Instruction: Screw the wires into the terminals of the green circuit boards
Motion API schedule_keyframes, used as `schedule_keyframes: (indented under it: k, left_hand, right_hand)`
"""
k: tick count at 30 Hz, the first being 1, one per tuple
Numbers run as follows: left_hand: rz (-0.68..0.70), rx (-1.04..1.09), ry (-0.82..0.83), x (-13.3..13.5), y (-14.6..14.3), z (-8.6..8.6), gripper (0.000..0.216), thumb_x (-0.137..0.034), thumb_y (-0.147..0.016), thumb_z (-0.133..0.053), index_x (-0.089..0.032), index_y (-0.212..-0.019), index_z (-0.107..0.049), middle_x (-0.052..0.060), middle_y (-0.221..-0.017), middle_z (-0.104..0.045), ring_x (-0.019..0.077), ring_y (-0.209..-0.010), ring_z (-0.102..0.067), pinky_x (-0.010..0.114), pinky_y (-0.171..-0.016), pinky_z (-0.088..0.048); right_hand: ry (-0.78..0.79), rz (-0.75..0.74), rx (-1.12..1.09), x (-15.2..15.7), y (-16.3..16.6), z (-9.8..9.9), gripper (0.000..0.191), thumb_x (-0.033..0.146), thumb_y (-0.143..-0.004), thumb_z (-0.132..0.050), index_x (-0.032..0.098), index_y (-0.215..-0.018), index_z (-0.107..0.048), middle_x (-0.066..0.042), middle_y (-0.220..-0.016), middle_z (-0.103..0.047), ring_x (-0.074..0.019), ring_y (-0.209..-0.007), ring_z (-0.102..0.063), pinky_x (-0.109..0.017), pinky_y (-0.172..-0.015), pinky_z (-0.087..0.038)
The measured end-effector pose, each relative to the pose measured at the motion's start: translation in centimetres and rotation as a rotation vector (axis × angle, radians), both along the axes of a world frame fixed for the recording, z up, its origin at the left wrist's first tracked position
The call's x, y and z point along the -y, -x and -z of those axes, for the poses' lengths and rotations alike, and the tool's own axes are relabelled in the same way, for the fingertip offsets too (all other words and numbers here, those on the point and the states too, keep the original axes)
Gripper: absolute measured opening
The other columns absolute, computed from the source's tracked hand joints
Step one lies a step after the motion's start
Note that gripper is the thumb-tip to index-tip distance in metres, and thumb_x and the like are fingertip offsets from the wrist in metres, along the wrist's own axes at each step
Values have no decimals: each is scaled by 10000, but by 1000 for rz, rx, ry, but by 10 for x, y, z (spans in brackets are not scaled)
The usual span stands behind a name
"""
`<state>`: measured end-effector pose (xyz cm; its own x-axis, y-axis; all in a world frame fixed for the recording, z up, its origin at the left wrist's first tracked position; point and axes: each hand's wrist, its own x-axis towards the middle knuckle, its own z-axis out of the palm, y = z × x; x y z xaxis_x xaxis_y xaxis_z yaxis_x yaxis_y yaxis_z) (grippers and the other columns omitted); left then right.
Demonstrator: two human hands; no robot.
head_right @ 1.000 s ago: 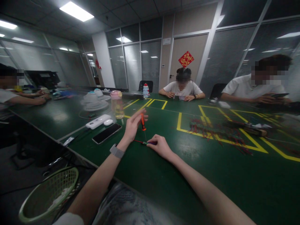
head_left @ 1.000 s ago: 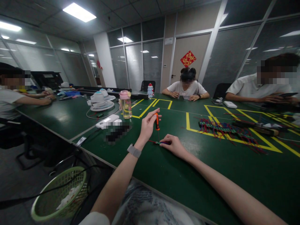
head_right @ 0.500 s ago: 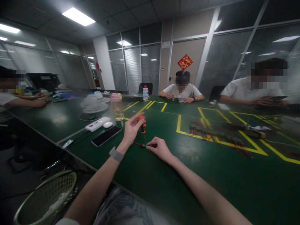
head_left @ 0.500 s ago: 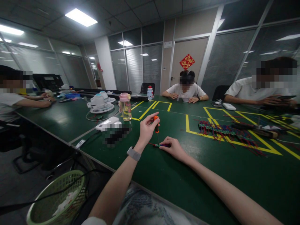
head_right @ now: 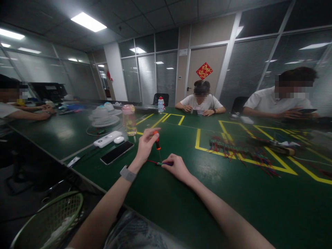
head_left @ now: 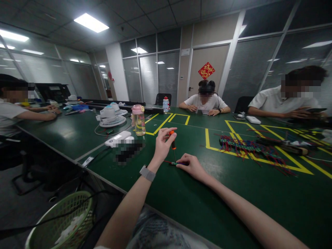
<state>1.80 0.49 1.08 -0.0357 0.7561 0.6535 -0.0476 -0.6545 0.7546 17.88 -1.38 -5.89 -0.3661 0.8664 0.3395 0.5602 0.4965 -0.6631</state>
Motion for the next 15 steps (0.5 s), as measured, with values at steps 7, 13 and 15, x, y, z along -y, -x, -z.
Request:
schedule_keyframes:
  k: [7, 13, 15]
  left_hand:
    - [67, 43, 54, -1, -1, 1, 306, -321, -789, -630, -194, -1067, -651, 46, -942, -616, 122, -782, -599, 244, -696, -514]
    - [160, 80, 66, -3, 0, 2, 310, -335, -873, -493, -219, -1125, -631, 76, -1142, -581, 146, -881, -607, 272, -731, -527]
    - [217, 104, 102, -3, -1, 3, 346, -342, -866, -507, -209, -1173, -596, 79, -1098, -612, 147, -829, -625, 288, -709, -535]
  right_hand:
    - [-15, -3, 5, -2, -1, 3, 141, 239, -769, -677, 190, -876, -754, -42, -788, -605, -155, -737, -562, -261, -674, -432]
    - [-3, 2, -5, 0, 0, 2, 140, 239, -768, -675, 193, -873, -755, -43, -798, -610, -158, -746, -566, -264, -688, -439]
    - [1, 0, -8, 0, 0, 1, 142, 243, -769, -673, 193, -874, -754, -44, -801, -610, -160, -750, -567, -267, -692, -441]
